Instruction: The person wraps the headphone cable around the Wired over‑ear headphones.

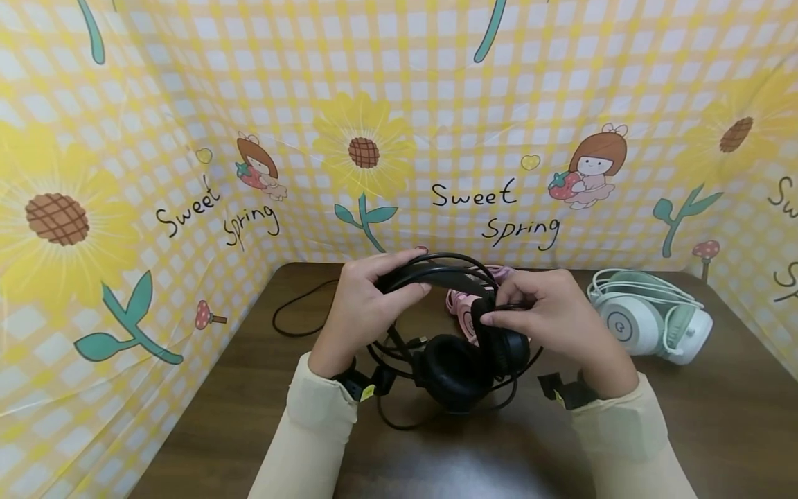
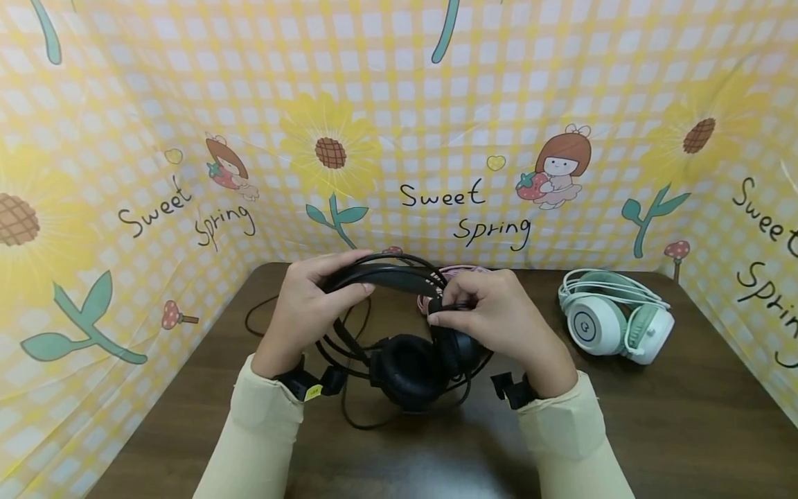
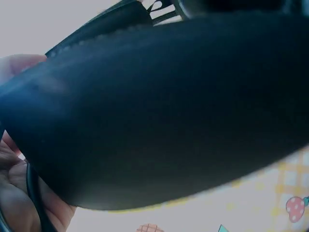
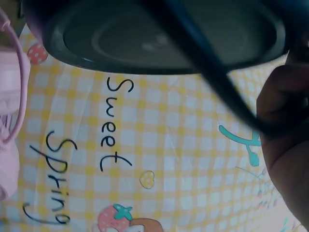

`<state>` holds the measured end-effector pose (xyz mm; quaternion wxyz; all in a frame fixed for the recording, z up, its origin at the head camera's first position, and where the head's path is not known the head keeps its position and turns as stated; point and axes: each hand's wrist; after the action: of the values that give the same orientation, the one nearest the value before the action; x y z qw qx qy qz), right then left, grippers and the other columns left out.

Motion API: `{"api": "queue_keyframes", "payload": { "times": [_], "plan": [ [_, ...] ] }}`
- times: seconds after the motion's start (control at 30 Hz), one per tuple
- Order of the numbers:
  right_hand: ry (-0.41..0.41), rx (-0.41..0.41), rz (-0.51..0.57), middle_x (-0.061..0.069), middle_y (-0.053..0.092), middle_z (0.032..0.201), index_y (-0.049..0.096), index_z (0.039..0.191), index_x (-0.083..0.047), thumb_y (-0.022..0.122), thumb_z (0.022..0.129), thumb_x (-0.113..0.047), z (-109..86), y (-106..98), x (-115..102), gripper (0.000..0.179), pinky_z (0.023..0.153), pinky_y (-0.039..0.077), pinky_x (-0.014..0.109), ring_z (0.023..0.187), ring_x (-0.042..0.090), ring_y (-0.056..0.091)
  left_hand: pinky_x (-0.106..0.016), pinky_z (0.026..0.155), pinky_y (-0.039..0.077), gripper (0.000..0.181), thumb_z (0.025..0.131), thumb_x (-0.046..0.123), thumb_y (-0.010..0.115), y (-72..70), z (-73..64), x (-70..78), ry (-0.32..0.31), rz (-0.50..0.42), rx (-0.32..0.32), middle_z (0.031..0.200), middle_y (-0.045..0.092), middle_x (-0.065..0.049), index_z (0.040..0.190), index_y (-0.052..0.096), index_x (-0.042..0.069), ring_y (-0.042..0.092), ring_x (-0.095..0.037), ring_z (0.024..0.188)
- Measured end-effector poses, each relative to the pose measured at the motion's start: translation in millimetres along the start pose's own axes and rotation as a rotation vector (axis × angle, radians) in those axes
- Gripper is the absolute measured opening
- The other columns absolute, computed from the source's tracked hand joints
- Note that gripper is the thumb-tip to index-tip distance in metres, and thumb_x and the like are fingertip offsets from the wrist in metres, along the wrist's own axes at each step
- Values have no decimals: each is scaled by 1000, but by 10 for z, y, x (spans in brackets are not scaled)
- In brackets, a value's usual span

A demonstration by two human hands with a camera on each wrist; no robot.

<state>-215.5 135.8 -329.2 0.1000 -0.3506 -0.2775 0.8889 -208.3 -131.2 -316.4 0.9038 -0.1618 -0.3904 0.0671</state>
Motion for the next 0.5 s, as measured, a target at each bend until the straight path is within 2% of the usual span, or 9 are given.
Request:
{"api": "queue_keyframes", "payload": {
  "times": [0.07, 0.2, 0.33, 0.5],
  "plan": [
    [-29, 60, -38, -10, 51, 60, 62, 71, -20, 88, 69, -7, 3, 11, 17, 28, 47, 37, 21, 53, 8, 44, -29, 62, 52, 34, 86, 13, 74, 5, 1, 3, -6, -4, 10, 113, 69, 0, 119, 71, 15, 65, -13, 79],
    [6, 134, -27, -6, 53, 63, 60, 76, -12, 88, 65, 0, -17, -20, 37, 32, 50, 39, 21, 55, 9, 47, -28, 63, 52, 34, 87, 10, 72, -27, -5, 16, -6, -52, 9, 115, 68, -1, 121, 70, 13, 65, -15, 80],
    [50, 95, 42, -3, 52, 61, 58, 81, -8, 86, 67, 1, -43, -96, 43, 33, 48, 38, 24, 53, 11, 46, -29, 71, 52, 35, 88, 4, 68, -71, -5, 18, 27, -113, -25, 119, 67, -2, 123, 68, 6, 65, -19, 89],
    [30, 44, 107, -2, 56, 63, 63, 82, -10, 81, 72, 6, -69, -180, 57, 26, 47, 39, 24, 52, 11, 48, -29, 65, 47, 34, 90, 4, 65, -102, -5, 8, 56, -148, -49, 116, 68, -3, 124, 67, 7, 61, -21, 78]
  ]
}}
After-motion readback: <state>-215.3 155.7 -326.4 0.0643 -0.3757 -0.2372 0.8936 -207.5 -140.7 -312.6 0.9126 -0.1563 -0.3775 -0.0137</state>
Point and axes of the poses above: each hand's wrist, its own z-axis towards the middle knuckle, its own y-axis out of the palm, x = y × z
